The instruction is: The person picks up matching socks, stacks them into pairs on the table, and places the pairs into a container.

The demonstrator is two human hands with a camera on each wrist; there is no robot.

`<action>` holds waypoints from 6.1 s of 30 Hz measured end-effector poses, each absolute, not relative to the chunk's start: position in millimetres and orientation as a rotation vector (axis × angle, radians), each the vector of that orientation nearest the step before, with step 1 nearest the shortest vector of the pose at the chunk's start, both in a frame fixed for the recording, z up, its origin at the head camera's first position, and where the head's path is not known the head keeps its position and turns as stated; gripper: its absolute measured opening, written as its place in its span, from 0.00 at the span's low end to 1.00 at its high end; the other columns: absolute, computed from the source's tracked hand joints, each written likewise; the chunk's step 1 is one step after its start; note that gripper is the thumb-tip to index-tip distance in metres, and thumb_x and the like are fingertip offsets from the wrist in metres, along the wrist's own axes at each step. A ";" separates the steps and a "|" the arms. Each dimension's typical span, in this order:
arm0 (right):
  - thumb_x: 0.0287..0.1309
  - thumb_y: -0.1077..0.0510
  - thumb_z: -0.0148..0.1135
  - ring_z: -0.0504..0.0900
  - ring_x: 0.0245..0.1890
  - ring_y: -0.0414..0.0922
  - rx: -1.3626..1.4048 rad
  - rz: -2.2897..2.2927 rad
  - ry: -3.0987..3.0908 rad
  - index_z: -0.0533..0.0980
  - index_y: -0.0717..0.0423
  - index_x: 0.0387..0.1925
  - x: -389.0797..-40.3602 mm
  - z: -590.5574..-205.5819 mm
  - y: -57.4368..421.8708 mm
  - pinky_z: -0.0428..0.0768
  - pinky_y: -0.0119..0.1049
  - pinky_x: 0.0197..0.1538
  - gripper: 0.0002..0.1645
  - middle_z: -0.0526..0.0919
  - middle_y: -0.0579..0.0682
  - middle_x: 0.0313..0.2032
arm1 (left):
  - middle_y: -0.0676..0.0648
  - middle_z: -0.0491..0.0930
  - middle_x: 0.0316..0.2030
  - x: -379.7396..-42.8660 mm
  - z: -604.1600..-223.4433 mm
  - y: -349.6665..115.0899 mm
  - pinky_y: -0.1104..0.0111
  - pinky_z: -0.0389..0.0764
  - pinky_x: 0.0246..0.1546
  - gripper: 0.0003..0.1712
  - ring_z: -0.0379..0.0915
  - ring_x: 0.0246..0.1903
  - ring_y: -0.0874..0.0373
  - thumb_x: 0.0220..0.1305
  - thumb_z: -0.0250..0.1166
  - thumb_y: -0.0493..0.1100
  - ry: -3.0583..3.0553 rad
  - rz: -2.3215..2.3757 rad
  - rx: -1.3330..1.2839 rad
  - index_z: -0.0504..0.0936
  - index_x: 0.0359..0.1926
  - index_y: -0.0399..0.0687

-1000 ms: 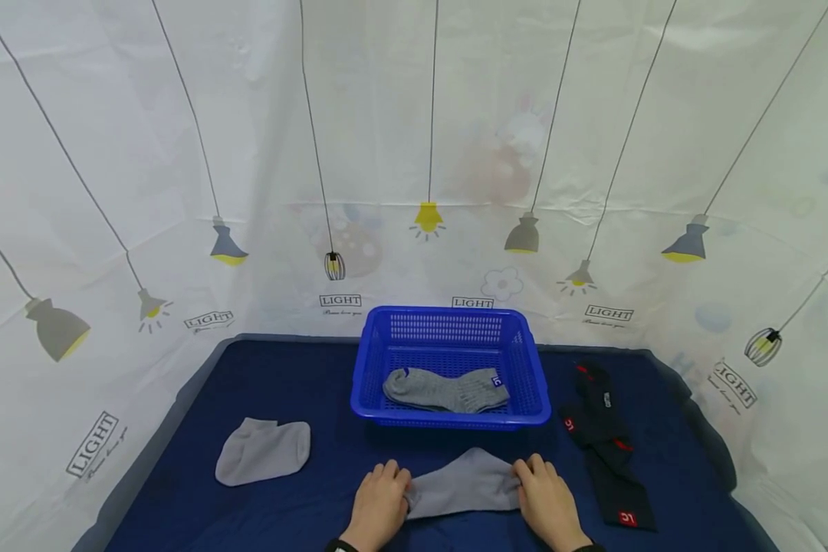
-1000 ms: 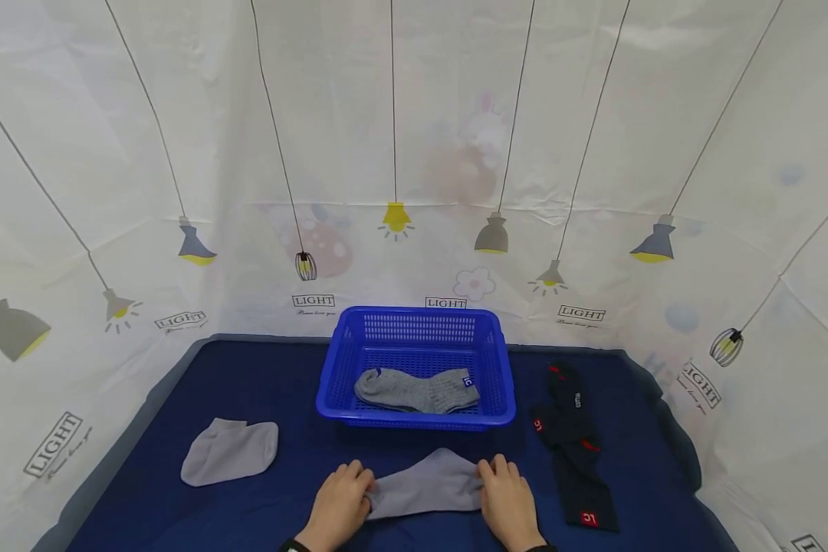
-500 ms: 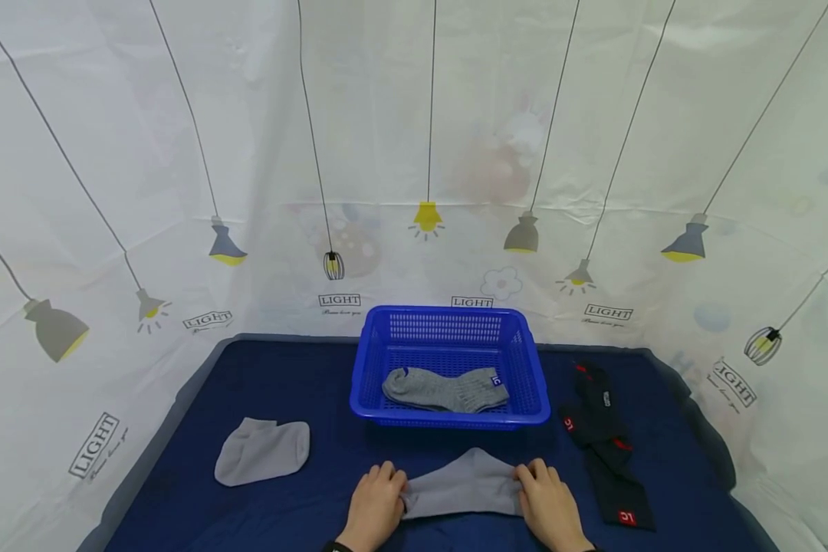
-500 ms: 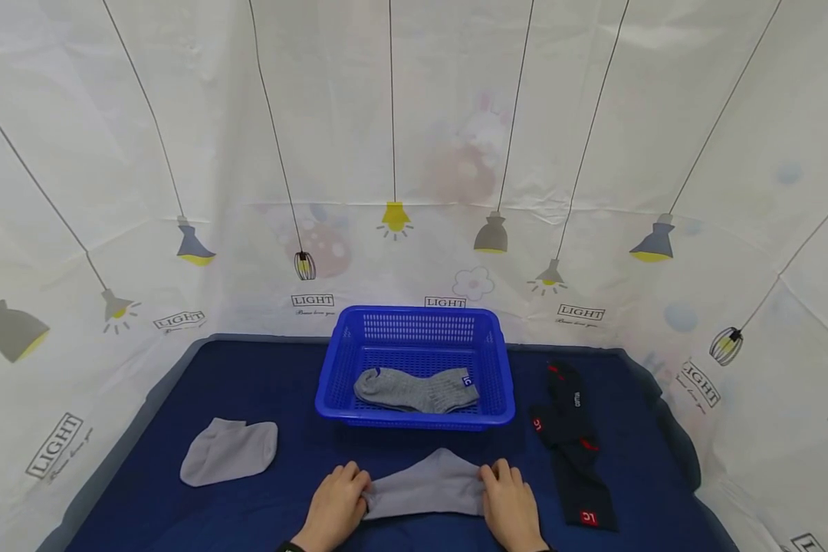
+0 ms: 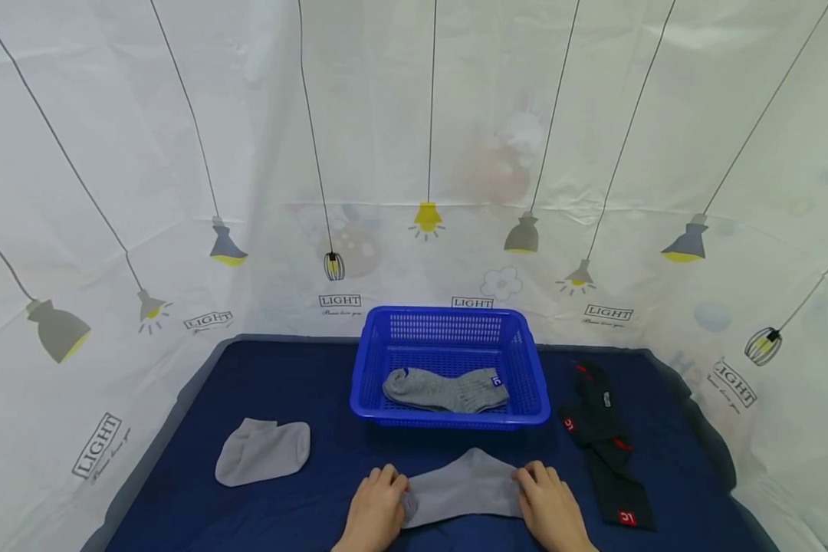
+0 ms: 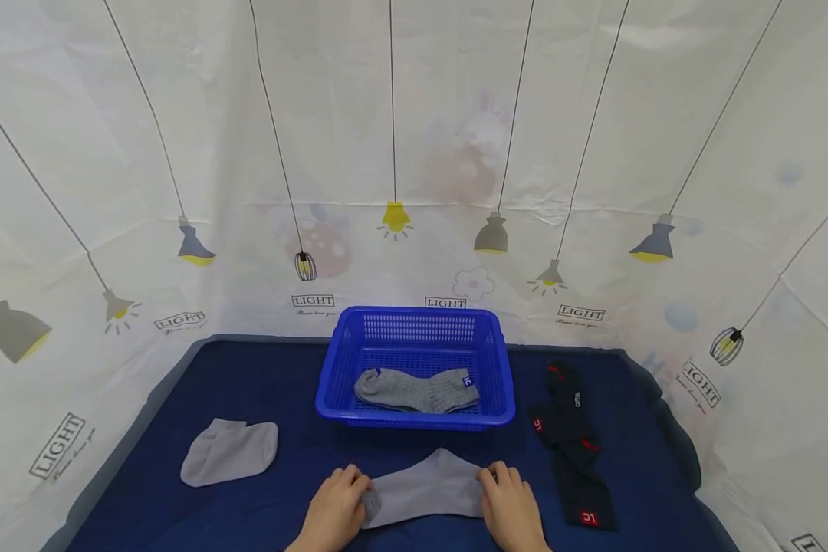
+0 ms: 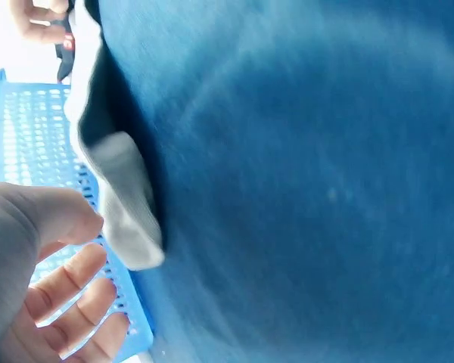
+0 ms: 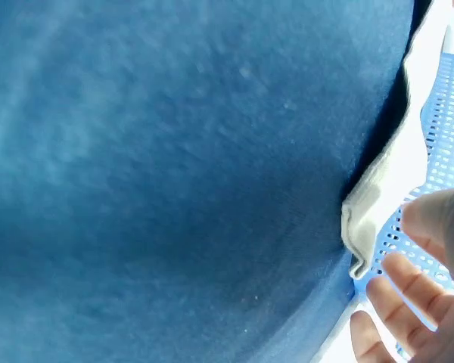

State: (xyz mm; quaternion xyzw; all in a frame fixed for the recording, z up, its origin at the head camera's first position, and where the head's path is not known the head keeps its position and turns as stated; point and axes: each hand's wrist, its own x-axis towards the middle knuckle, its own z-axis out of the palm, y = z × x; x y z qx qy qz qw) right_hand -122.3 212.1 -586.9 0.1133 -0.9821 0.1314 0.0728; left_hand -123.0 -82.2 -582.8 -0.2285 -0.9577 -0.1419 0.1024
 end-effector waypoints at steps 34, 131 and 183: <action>0.43 0.56 0.69 0.68 0.27 0.38 0.521 0.411 -2.966 0.75 0.42 0.33 -117.2 -605.0 213.3 0.67 0.33 0.26 0.13 0.68 0.40 0.30 | 0.56 0.68 0.27 -112.5 -594.2 -72.3 0.68 0.68 0.25 0.14 0.64 0.25 0.61 0.41 0.73 0.52 -3.036 -0.434 -0.608 0.79 0.29 0.56; 0.48 0.55 0.67 0.69 0.23 0.39 0.491 0.341 -2.708 0.75 0.45 0.28 -150.6 -565.0 186.9 0.66 0.32 0.25 0.07 0.70 0.39 0.24 | 0.55 0.67 0.18 -149.9 -572.1 -81.5 0.70 0.63 0.15 0.07 0.66 0.16 0.59 0.41 0.64 0.38 -2.722 -0.396 -0.442 0.73 0.21 0.52; 0.41 0.58 0.70 0.70 0.26 0.41 0.392 0.432 -2.846 0.75 0.45 0.32 -142.9 -607.3 189.9 0.68 0.34 0.26 0.14 0.69 0.43 0.30 | 0.50 0.72 0.28 -143.2 -606.2 -86.5 0.64 0.71 0.25 0.11 0.69 0.27 0.54 0.38 0.72 0.40 -2.722 -0.347 -0.309 0.80 0.27 0.52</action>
